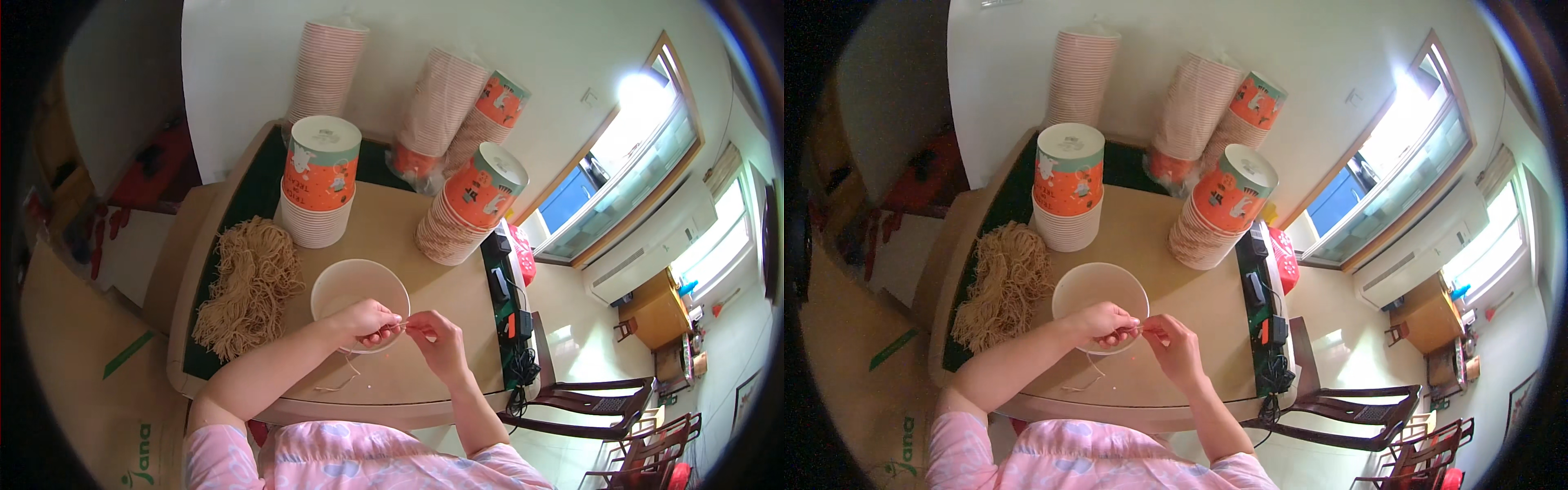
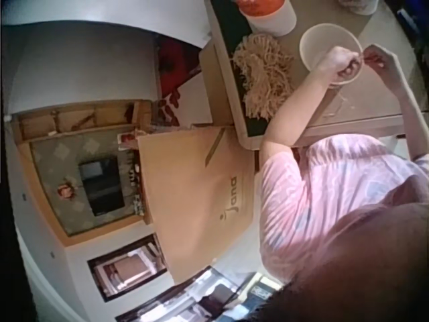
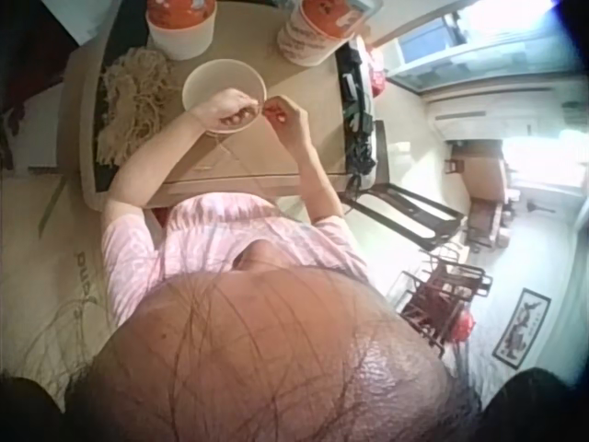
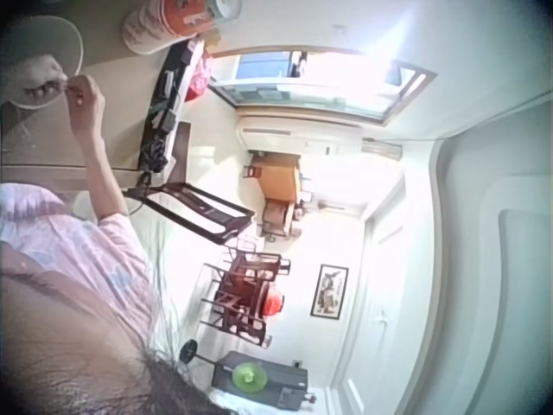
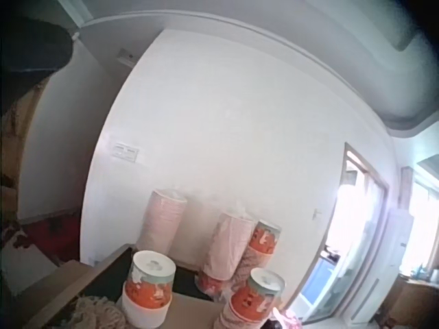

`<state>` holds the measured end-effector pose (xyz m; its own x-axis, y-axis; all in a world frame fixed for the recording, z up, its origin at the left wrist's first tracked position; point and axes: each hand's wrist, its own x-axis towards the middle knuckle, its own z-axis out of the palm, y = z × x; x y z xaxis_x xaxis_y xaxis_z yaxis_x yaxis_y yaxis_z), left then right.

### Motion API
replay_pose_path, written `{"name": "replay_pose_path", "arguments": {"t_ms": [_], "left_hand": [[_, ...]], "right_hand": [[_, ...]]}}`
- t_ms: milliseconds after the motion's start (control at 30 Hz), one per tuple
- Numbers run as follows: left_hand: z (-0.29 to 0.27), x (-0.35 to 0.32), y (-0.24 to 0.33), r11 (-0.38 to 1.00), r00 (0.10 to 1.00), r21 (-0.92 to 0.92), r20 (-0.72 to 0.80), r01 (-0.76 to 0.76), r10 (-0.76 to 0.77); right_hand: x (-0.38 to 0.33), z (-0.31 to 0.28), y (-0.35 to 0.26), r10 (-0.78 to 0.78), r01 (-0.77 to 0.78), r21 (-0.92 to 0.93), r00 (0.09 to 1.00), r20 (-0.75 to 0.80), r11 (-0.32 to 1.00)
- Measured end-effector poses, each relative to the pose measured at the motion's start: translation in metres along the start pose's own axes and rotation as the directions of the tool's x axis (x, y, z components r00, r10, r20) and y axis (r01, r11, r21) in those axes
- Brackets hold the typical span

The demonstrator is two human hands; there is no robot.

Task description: The recorder is taking strands of twine and tying them to paper buckets as part of a packaging process.

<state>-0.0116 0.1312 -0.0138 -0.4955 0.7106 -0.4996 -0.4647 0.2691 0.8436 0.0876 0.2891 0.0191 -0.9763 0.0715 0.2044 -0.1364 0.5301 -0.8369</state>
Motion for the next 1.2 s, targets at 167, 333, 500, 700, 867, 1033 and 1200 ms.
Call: {"name": "replay_pose_path", "arguments": {"t_ms": [167, 333, 500, 700, 867, 1033, 1200], "left_hand": [[-0.002, 0.002, -0.002, 0.979, 0.987, -0.151, 0.109, 0.137, -0.121], [-0.002, 0.000, 0.003, 0.988, 0.988, -0.106, 0.114, 0.112, -0.099], [-0.002, 0.004, -0.001, 0.986, 0.991, -0.124, 0.087, 0.111, -0.100], [-0.002, 0.011, -0.009, 0.940, 0.985, -0.294, 0.079, 0.171, -0.154], [0.004, 0.003, -0.009, 0.888, 0.994, -0.447, 0.083, 0.103, -0.073], [0.018, -0.008, -0.011, 0.811, 0.995, -0.585, 0.091, 0.024, 0.037], [0.019, -0.012, -0.016, 0.703, 0.988, -0.710, 0.068, -0.052, 0.141]], "right_hand": [[-0.001, 0.014, -0.001, -0.344, 0.320, -0.231, 0.937, -0.068, 0.919], [-0.006, 0.032, 0.015, -0.470, 0.425, -0.313, 0.879, -0.080, 0.849], [-0.010, 0.037, 0.014, -0.453, 0.394, -0.314, 0.881, -0.138, 0.864], [-0.013, 0.044, 0.029, -0.420, 0.373, -0.207, 0.864, -0.278, 0.904], [-0.013, 0.048, 0.030, -0.340, 0.333, -0.081, 0.876, -0.343, 0.940], [-0.018, 0.053, 0.043, -0.168, 0.264, 0.207, 0.905, -0.390, 0.942], [-0.021, 0.057, 0.052, -0.037, 0.205, 0.357, 0.904, -0.425, 0.911]]}}
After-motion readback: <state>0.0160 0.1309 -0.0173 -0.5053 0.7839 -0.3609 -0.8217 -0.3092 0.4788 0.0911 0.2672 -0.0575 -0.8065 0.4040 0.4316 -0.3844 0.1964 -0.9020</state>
